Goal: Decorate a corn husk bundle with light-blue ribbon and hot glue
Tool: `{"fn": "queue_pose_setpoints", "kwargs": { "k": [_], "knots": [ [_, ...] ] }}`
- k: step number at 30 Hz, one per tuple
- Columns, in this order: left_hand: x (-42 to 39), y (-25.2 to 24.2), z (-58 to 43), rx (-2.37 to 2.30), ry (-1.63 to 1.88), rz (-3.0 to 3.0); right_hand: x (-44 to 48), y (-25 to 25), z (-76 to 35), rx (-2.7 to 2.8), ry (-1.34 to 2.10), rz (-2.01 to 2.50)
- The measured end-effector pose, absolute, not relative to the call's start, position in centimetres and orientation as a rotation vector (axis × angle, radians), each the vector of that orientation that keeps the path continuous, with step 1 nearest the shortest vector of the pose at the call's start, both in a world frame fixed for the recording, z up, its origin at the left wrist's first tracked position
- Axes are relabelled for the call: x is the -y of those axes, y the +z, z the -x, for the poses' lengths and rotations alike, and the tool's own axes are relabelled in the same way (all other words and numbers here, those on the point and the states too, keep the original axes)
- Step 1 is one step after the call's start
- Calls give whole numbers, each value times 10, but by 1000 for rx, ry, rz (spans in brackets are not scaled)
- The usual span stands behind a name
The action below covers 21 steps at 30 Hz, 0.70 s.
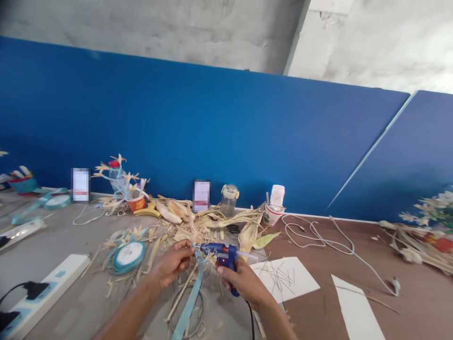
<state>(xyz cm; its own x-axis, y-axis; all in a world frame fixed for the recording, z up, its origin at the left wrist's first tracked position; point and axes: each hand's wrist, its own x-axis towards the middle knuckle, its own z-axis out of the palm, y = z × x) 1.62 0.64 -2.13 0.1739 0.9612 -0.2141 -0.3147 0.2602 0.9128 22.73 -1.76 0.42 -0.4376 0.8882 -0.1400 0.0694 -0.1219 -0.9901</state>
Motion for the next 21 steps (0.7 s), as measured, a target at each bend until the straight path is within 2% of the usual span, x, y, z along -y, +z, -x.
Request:
{"fn": "queue_pose_setpoints", "kwargs": {
  "k": [21],
  "knots": [
    [-3,-13,-20,-1006,1045,-802,19,1,-238,1555,1622,1210]
  ]
}}
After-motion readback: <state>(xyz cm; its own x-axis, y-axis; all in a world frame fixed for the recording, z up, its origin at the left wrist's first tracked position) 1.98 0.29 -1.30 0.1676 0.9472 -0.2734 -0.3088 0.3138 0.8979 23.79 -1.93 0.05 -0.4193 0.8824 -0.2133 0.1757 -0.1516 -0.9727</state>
